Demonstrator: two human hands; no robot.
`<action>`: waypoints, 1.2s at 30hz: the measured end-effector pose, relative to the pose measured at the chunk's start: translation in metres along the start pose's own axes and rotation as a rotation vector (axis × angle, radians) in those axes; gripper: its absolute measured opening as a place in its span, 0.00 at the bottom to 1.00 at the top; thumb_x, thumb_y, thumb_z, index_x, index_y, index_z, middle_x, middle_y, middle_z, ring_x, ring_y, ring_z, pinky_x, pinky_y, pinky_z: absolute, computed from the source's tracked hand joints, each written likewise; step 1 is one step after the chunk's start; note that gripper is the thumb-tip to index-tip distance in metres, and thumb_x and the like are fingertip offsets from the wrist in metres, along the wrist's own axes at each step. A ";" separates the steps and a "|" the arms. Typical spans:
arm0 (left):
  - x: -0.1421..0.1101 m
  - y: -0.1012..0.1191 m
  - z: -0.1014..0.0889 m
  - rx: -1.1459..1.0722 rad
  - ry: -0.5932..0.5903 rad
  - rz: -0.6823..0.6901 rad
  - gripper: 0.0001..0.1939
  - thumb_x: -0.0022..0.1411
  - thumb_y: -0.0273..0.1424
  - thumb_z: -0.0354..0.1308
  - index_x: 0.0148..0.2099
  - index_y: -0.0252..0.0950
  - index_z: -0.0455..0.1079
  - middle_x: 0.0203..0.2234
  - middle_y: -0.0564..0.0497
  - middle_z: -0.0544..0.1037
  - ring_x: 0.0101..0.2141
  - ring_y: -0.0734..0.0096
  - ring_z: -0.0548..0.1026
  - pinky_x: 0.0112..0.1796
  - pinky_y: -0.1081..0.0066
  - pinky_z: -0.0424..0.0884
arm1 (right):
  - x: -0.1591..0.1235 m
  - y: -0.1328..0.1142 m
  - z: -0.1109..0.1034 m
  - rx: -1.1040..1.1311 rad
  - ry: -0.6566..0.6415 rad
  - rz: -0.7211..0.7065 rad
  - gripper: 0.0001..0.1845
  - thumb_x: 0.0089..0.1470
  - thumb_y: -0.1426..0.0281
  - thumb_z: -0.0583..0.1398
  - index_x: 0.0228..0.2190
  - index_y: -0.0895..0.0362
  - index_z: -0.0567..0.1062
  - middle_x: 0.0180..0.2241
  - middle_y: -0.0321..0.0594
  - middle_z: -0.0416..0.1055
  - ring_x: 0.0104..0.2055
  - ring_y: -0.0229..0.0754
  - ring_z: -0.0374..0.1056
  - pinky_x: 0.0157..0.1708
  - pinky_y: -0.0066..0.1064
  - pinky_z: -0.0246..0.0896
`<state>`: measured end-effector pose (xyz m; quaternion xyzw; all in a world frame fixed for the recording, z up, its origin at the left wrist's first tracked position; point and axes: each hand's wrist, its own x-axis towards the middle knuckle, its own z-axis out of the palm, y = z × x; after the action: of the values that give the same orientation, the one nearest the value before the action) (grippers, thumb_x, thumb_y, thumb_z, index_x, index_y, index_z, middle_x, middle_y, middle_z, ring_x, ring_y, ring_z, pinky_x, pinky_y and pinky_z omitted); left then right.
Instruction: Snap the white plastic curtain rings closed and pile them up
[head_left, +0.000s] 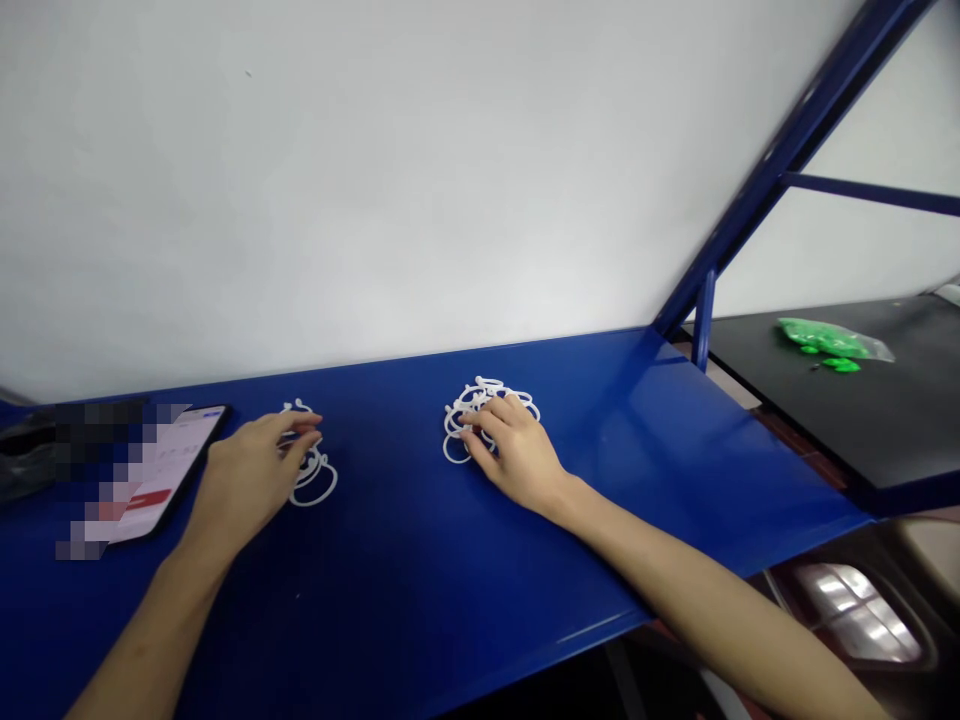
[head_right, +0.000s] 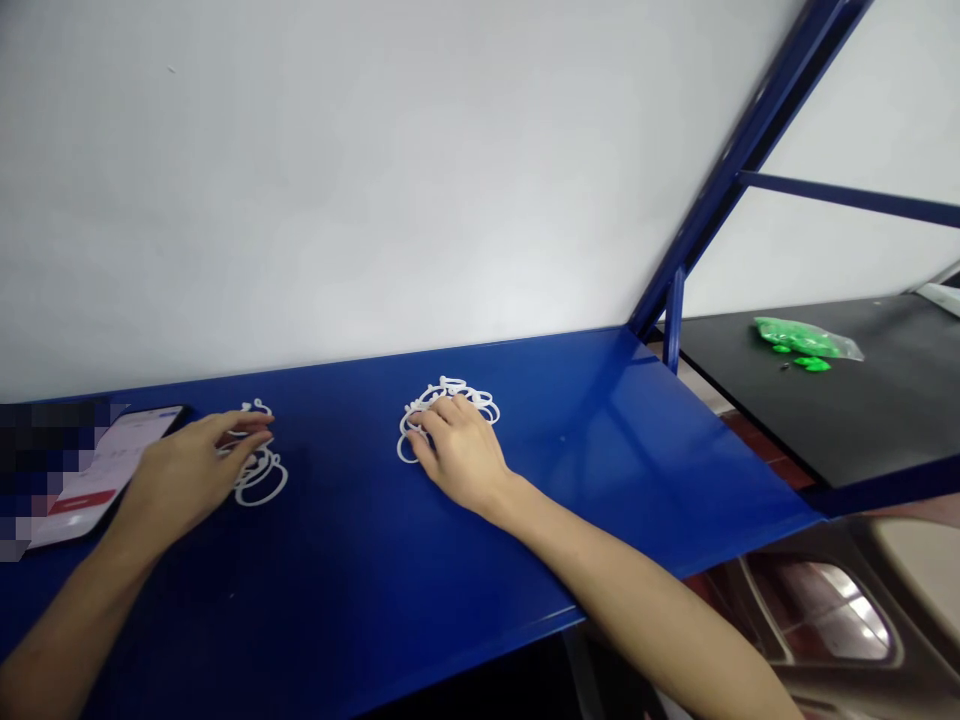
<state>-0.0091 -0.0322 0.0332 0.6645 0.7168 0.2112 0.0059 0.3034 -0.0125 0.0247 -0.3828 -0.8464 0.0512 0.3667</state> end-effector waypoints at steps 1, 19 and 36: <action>0.000 0.003 -0.002 -0.032 0.021 -0.028 0.14 0.64 0.41 0.55 0.45 0.40 0.75 0.40 0.52 0.82 0.40 0.59 0.78 0.41 0.67 0.69 | 0.000 -0.001 0.000 0.003 -0.006 -0.012 0.10 0.66 0.69 0.57 0.42 0.58 0.78 0.37 0.44 0.75 0.39 0.45 0.67 0.42 0.37 0.65; -0.037 0.076 0.016 -0.995 -0.208 -0.094 0.17 0.47 0.43 0.72 0.36 0.38 0.77 0.31 0.50 0.81 0.31 0.68 0.78 0.33 0.71 0.76 | -0.011 -0.028 0.003 0.427 -0.303 -0.053 0.15 0.61 0.61 0.63 0.45 0.56 0.71 0.41 0.41 0.77 0.44 0.41 0.73 0.45 0.34 0.68; -0.051 0.089 0.026 -0.765 -0.130 0.097 0.16 0.61 0.46 0.61 0.46 0.46 0.80 0.35 0.53 0.84 0.35 0.67 0.82 0.37 0.73 0.78 | -0.017 -0.027 0.004 0.188 -0.143 -0.226 0.13 0.70 0.70 0.51 0.40 0.59 0.75 0.34 0.43 0.77 0.34 0.40 0.68 0.37 0.33 0.67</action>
<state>0.0895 -0.0710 0.0230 0.6593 0.5521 0.4208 0.2887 0.2921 -0.0421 0.0222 -0.2448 -0.8994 0.1158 0.3431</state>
